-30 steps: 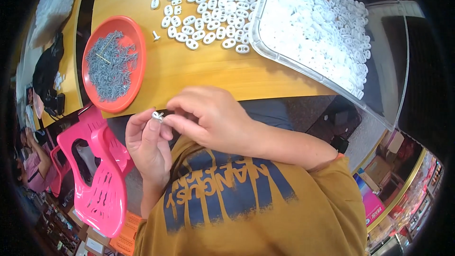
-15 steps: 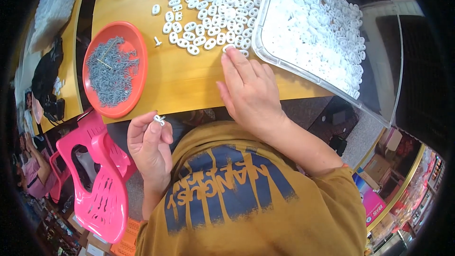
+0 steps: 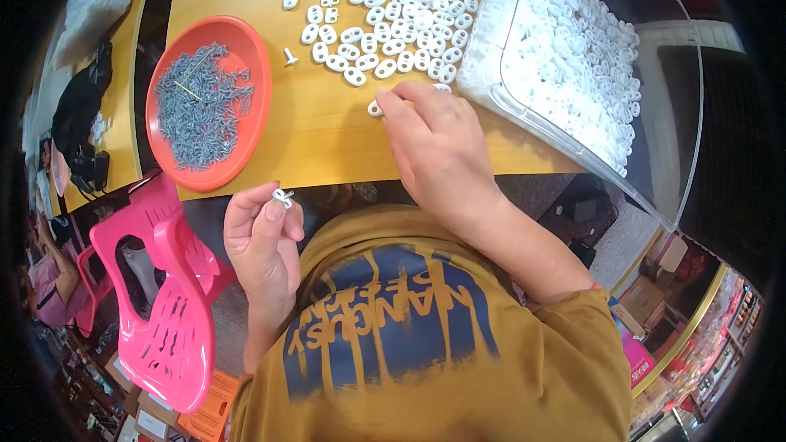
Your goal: Assembling small white plastic components by inserting metal pins into them.
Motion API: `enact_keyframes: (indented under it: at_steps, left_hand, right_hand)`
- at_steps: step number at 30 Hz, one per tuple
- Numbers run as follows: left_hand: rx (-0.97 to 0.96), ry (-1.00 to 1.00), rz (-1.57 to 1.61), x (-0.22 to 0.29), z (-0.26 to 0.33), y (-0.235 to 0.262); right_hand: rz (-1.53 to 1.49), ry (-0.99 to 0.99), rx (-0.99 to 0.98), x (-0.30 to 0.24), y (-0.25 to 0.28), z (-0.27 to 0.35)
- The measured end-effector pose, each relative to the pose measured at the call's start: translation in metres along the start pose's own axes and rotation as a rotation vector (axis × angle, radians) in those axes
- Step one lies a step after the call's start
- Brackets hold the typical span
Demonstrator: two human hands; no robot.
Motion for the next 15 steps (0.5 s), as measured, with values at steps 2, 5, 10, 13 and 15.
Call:
enact_keyframes:
  at_steps: [2, 5, 10, 13, 15]
  left_hand:
    - [0.007, 0.007, 0.01, -0.001, 0.0, 0.0]
    - [-0.005, 0.003, 0.013, 0.002, 0.001, -0.002]
    - [-0.036, -0.003, 0.046, 0.008, 0.0, -0.005]
    - [-0.05, -0.015, 0.036, 0.012, 0.001, -0.005]
    - [-0.046, -0.02, 0.039, 0.016, 0.001, -0.007]
  right_hand:
    - [0.013, -0.016, -0.014, 0.001, -0.004, -0.004]
    - [0.052, 0.037, -0.037, 0.002, -0.014, -0.007]
    - [0.047, 0.044, -0.029, 0.003, -0.015, -0.009]
    - [0.039, -0.027, -0.138, 0.007, -0.019, -0.008]
    - [-0.157, -0.21, -0.186, 0.007, -0.018, -0.008]
Point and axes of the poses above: each hand's wrist, its own z-axis away from the middle knuckle, its own y-axis out of the back of the hand, x = y × z, the point moved 7 cm from there along -z, towards the middle knuckle, and after that the axes turned 5 degrees about x, right-handed, at the moved point
